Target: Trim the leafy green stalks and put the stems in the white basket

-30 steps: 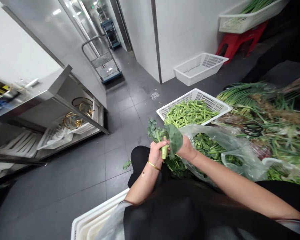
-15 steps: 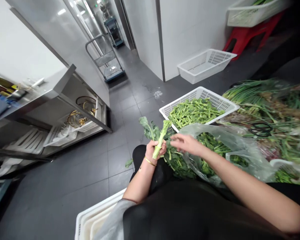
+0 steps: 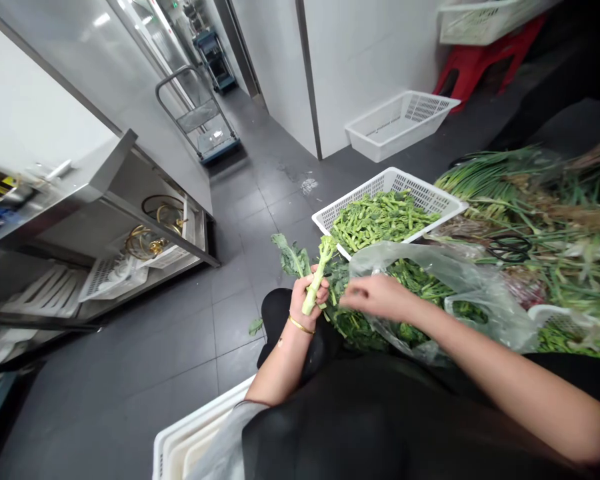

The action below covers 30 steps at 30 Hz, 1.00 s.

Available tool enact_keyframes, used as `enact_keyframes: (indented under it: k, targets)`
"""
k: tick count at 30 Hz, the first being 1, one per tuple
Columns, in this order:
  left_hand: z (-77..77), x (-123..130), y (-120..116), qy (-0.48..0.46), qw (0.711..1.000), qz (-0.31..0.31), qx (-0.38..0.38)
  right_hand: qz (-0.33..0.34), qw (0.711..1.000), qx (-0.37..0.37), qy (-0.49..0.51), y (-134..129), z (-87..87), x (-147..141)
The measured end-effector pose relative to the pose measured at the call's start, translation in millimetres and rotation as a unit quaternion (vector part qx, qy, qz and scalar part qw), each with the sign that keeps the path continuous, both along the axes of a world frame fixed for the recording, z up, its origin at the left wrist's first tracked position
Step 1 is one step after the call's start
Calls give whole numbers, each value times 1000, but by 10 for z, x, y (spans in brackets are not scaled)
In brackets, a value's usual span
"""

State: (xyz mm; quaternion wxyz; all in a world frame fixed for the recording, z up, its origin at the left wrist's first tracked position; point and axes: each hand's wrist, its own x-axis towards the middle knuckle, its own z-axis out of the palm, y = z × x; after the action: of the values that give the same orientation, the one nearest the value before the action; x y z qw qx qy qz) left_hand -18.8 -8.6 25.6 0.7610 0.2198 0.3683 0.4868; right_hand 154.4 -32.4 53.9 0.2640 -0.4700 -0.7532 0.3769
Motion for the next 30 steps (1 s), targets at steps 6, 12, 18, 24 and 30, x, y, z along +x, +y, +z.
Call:
enact_keyframes:
  k: [6,12,18,24,30]
  targets:
    - [-88,171,-130,46,995,-91,22,-87,935,-199,279,255,-14,-31]
    - [-10,388,-227,140,987,-64,42,-173,959,-131,179,129,-164,218]
    - [41,586,-278,127,990,-51,-48,-214,942,196,-170,-23,-130,338]
    - [59,635,-250,185,981,34,52,-208,958,155,-123,-12,-79,457]
    - [35,607,-194,220,971,-22,91,-184,976,70,-90,323,-186,484]
